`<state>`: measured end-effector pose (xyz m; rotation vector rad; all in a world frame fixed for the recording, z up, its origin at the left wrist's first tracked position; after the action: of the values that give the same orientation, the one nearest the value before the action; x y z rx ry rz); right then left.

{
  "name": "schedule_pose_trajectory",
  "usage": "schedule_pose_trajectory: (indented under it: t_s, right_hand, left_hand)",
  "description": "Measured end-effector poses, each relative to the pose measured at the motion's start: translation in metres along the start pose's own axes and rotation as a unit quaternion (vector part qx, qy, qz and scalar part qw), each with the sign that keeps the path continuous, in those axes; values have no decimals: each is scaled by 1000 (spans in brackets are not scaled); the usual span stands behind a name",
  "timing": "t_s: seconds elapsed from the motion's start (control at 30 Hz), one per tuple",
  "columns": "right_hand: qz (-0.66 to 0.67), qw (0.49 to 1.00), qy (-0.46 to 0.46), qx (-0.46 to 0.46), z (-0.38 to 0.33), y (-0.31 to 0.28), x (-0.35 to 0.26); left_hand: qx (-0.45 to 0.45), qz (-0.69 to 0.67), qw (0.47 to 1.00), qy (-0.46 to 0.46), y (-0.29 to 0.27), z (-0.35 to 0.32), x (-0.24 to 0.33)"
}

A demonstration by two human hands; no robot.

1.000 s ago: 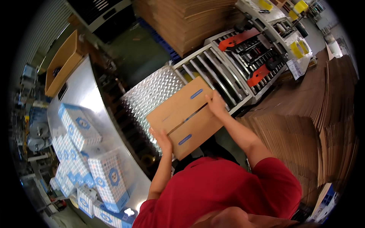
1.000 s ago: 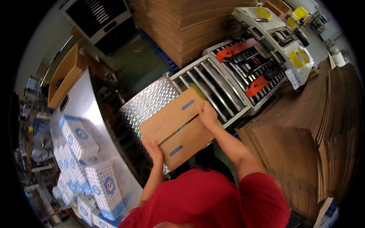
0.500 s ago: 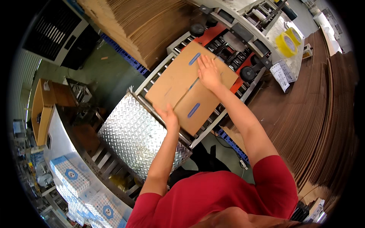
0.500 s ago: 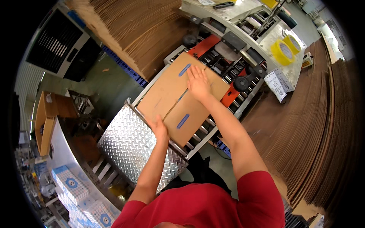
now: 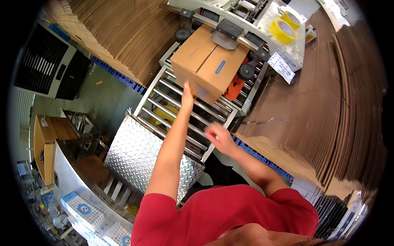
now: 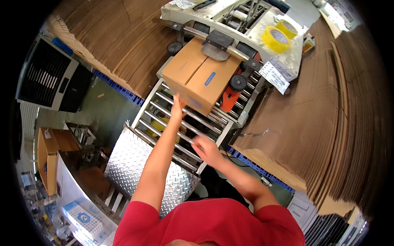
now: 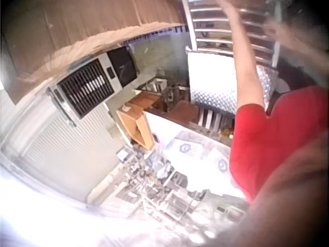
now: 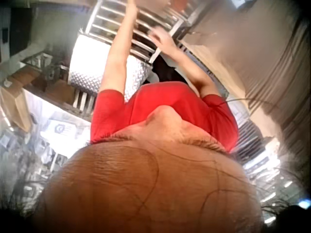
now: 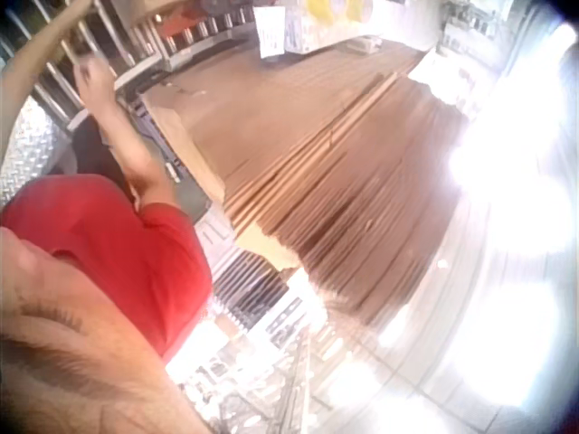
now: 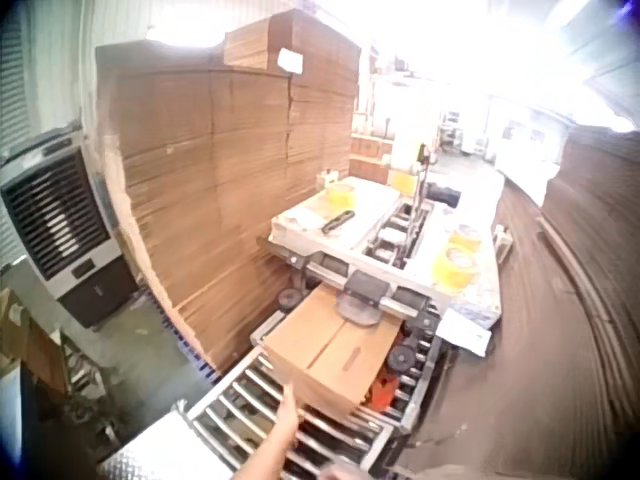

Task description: The person packs blue and white boxes into a larger shipping carton, places the carton on a conveyor, folds a new flat box into shape, and organizes small clear plastic packets on a metal surface.

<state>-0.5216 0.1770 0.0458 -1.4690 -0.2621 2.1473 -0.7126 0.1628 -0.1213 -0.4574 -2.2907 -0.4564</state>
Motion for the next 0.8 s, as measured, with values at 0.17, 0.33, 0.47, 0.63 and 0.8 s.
schedule_pose_trajectory:
  t_s: [0.17,0.33,0.47,0.63,0.8]
  right_hand:
    - [-87,967,238,-2,-132,-96,-58]
    - [-607,748,-252,90,-88,-225,-344]
    - [-807,512,-263,129,-46,-298,-494]
    - [-651,754,-34,82,4,-422,-428]
    - [-705,709,4,11,24,-396,-432]
  left_hand:
    - [-3,421,906,46,-96,-85,-262]
    - [-6,584,769,-258,-304,-259,-469]
    - [31,588,732,-343,-390,-356,-499]
    - [52,608,740,-283,-414,-358,-498]
    - [141,400,905,-17,-322,-316,-359]
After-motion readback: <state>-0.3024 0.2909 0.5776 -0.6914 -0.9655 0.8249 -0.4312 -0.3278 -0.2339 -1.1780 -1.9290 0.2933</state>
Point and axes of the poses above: each hand's wrist, its own z-axis towards the middle knuckle, its own y-axis out of the palm, x = y × z, the point moved 10 cm from there along z, towards the middle knuckle, and after that the axes turned 14 degrees about -y, right-handed, at the moved point
